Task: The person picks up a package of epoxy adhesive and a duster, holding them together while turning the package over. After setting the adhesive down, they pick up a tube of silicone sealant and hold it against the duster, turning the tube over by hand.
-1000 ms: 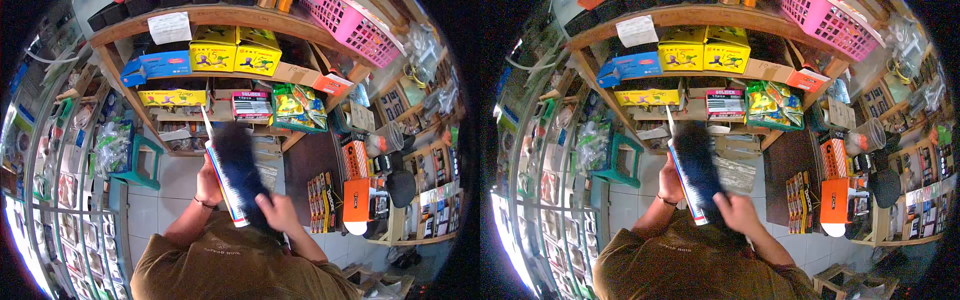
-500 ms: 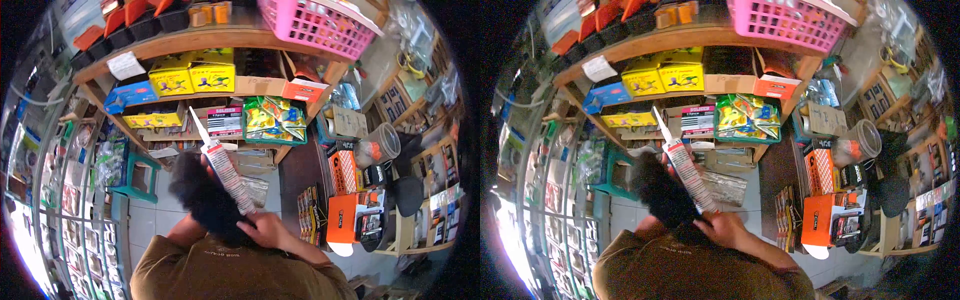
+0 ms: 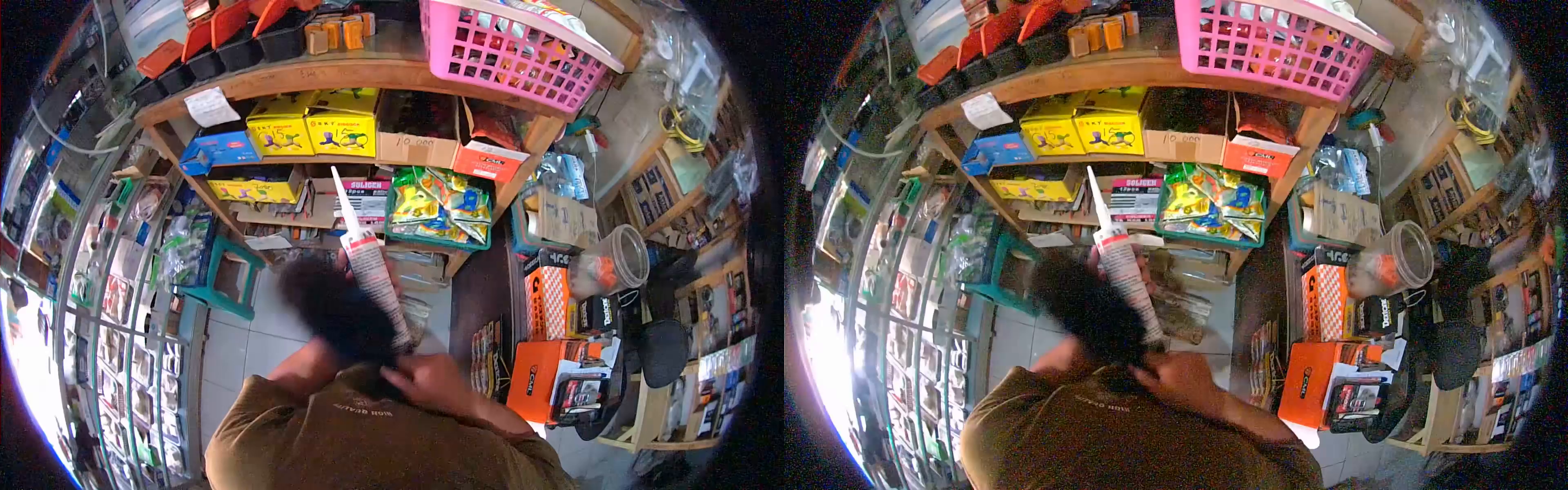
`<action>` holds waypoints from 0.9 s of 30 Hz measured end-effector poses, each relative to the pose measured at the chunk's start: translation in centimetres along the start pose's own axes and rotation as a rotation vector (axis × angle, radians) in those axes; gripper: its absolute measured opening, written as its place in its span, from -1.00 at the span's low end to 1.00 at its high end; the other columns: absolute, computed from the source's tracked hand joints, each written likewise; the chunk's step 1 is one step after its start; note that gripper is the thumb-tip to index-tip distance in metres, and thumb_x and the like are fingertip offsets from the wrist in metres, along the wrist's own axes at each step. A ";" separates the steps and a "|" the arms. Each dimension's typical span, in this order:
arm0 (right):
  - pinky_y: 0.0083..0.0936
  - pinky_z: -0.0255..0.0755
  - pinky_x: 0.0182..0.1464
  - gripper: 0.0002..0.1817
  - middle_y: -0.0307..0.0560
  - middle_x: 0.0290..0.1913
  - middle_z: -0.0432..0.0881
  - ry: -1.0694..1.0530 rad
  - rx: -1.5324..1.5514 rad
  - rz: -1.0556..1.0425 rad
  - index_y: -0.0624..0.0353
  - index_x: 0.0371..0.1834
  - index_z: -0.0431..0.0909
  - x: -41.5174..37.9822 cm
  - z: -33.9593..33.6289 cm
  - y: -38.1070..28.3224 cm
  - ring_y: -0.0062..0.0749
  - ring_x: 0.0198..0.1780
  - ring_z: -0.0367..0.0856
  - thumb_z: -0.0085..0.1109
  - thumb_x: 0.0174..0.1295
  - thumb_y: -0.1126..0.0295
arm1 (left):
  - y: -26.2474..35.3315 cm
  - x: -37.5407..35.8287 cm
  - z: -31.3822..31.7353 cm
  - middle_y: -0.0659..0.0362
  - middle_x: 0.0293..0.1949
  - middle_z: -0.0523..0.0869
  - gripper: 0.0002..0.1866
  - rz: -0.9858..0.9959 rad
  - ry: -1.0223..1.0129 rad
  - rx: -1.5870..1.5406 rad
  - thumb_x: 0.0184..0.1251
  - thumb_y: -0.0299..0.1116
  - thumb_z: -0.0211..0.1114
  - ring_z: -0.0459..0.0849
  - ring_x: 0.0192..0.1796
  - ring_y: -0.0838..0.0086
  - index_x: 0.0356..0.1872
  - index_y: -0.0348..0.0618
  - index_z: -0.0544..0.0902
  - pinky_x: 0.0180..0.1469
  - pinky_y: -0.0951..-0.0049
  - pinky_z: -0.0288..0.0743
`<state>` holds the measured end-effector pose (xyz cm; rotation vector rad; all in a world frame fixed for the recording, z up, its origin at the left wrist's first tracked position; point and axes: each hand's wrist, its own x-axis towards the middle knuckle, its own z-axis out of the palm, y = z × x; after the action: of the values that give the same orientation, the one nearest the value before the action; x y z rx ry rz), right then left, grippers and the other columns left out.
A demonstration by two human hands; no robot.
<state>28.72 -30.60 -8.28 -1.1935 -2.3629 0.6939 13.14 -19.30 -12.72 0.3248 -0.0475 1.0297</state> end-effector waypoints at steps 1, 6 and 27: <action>-0.30 0.34 -0.53 -0.68 0.12 -0.64 0.50 0.016 -0.005 0.002 0.27 -0.56 0.52 0.3 -0.6 0.2 -0.07 -0.59 0.53 0.04 0.16 0.22 | -0.1 -0.1 -0.7 0.12 -0.21 0.54 -0.42 0.053 0.148 0.167 0.24 0.15 -0.15 0.51 -0.21 0.32 0.03 -0.13 0.41 -0.14 0.33 0.42; -0.17 0.39 -0.45 -0.54 0.17 -0.59 0.52 0.244 0.156 0.380 0.22 -0.48 0.51 0.9 0.5 2.7 0.00 -0.52 0.53 -0.12 0.22 0.01 | -0.6 1.8 0.2 0.06 -0.09 0.55 -0.39 0.108 0.154 -0.059 0.24 0.15 -0.18 0.53 -0.08 0.26 0.08 -0.15 0.37 0.01 0.24 0.40; -0.29 0.44 -0.46 -0.68 0.14 -0.56 0.57 0.004 -0.002 0.554 0.14 -0.28 0.57 2.8 0.2 2.6 -0.17 -0.54 0.59 0.13 0.10 0.11 | -0.3 4.6 -8.9 0.06 -0.23 0.45 -0.36 -0.024 -0.006 0.010 0.19 0.22 -0.11 0.48 -0.24 0.28 0.01 -0.16 0.39 -0.13 0.11 0.45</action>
<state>28.70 -26.99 -9.65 -1.8715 -2.0283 0.8506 14.78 -13.05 -20.40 0.3374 -0.0440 1.0057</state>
